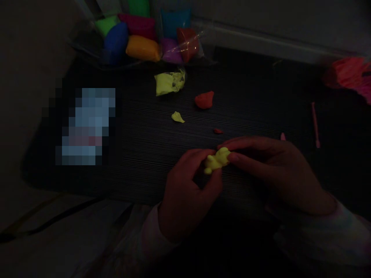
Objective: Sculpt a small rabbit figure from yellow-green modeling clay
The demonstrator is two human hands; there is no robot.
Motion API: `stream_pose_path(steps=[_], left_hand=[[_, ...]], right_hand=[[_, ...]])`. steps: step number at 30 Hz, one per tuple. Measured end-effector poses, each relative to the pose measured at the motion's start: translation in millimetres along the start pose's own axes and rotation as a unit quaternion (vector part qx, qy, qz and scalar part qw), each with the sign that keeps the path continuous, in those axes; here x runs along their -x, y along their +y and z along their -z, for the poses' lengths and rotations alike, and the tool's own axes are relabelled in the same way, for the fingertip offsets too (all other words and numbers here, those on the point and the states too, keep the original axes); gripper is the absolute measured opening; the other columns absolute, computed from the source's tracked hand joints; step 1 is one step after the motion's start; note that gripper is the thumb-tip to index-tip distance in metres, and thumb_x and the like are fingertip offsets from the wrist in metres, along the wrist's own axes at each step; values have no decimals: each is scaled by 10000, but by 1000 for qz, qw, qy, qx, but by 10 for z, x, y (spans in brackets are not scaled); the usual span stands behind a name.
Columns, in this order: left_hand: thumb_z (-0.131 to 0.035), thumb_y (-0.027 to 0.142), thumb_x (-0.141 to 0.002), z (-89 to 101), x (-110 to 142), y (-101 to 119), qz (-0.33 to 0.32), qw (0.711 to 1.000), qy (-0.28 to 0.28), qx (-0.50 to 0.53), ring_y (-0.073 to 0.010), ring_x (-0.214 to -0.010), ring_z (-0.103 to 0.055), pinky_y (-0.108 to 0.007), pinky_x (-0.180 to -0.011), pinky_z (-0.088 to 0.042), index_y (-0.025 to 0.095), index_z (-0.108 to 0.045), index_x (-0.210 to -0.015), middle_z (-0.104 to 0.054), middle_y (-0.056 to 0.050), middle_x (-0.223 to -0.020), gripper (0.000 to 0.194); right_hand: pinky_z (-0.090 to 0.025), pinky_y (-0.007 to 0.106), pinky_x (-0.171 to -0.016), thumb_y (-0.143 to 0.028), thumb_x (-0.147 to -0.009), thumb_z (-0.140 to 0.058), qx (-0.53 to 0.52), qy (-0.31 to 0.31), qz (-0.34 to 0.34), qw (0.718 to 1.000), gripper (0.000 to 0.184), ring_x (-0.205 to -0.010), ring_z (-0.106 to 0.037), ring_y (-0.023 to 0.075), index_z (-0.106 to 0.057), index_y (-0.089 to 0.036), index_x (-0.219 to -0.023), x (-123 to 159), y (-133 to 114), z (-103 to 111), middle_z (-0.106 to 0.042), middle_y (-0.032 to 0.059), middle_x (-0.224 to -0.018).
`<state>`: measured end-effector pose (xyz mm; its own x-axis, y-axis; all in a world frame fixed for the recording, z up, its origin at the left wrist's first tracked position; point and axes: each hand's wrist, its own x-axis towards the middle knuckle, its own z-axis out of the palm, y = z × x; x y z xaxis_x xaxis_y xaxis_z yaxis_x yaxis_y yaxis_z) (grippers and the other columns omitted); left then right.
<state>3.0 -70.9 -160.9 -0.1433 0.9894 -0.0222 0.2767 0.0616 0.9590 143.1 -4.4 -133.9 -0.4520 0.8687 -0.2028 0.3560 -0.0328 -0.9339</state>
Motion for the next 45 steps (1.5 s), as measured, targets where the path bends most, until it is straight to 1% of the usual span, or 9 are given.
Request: stream_pose_path(steps=[7, 10, 13, 17, 27, 30, 33, 36, 45], left_hand=[[-560, 154, -736, -1, 12, 2, 22, 999, -2, 24, -113, -875, -585, -216, -799, -471, 151, -564, -977, -590, -25, -964, 241], [-577, 173, -738, -4, 14, 8, 65, 992, -2, 110, -109, -893, -598, -194, -778, -482, 191, -547, -1006, -609, -6, -990, 271], [-590, 168, -733, -4, -3, 20, 112, 968, 2, 226, -94, -904, -606, -159, -755, -488, 214, -519, -1021, -635, 13, -994, 299], [-601, 131, -718, -3, -30, 34, 132, 944, 28, 301, -88, -902, -612, -148, -760, -488, 198, -487, -1023, -641, 4, -997, 332], [-585, 136, -721, -15, -18, 18, 132, 940, 42, 312, -143, -1049, -547, -261, -882, -465, 222, -424, -1154, -567, -41, -1150, 470], [-581, 164, -724, -18, -18, -2, 121, 948, 67, 286, -165, -1125, -488, -295, -914, -449, 219, -444, -1129, -520, -54, -1201, 431], [-576, 194, -729, -21, -7, -7, 123, 956, 71, 257, -172, -1102, -505, -309, -910, -452, 197, -482, -1067, -530, -64, -1172, 351], [-577, 228, -730, -17, 7, 2, 134, 958, 64, 243, -171, -1044, -543, -305, -887, -463, 186, -495, -1048, -527, -68, -1167, 331], [-564, 261, -745, 22, 12, 20, 146, 960, 48, 234, -158, -964, -567, -323, -882, -450, 173, -501, -1032, -522, -72, -1151, 307]], right_hand=[[-527, 249, -741, -257, -715, -649, -4, 3, 11, 1000, 124, -801, -640, 137, -664, -264, -839, 15, 4, -6, -687, -35, -834], [-536, 263, -745, -265, -744, -620, -53, 12, 17, 998, 186, -852, -634, 150, -634, -290, -928, 30, 9, -14, -675, -27, -922], [-522, 267, -802, -263, -764, -596, -104, 1, 32, 994, 301, -963, -599, 153, -564, -319, -1058, 41, 26, -29, -635, -25, -1044], [-487, 288, -865, -204, -705, -652, -83, -34, 33, 995, 436, -995, -577, 158, -517, -292, -1110, 29, 66, -80, -604, -3, -1076], [-492, 314, -842, -204, -727, -620, -42, -14, 67, 997, 372, -936, -596, 158, -513, -254, -1079, -28, 126, -55, -617, 16, -1018], [-489, 319, -846, -224, -733, -614, -2, 59, 95, 994, 364, -926, -595, 157, -505, -252, -1079, -94, 187, 65, -615, 15, -1009], [-463, 351, -875, -240, -728, -612, 104, 158, 123, 974, 421, -949, -579, 176, -478, -236, -1127, -199, 300, 218, -588, 38, -1052], [-466, 378, -860, -236, -733, -591, 177, 202, 122, 955, 424, -935, -582, 194, -470, -213, -1138, -291, 392, 335, -586, 60, -1046], [-433, 381, -900, -239, -733, -576, 183, 168, 126, 960, 455, -985, -559, 196, -450, -193, -1168, -305, 394, 380, -566, 80, -1098]])
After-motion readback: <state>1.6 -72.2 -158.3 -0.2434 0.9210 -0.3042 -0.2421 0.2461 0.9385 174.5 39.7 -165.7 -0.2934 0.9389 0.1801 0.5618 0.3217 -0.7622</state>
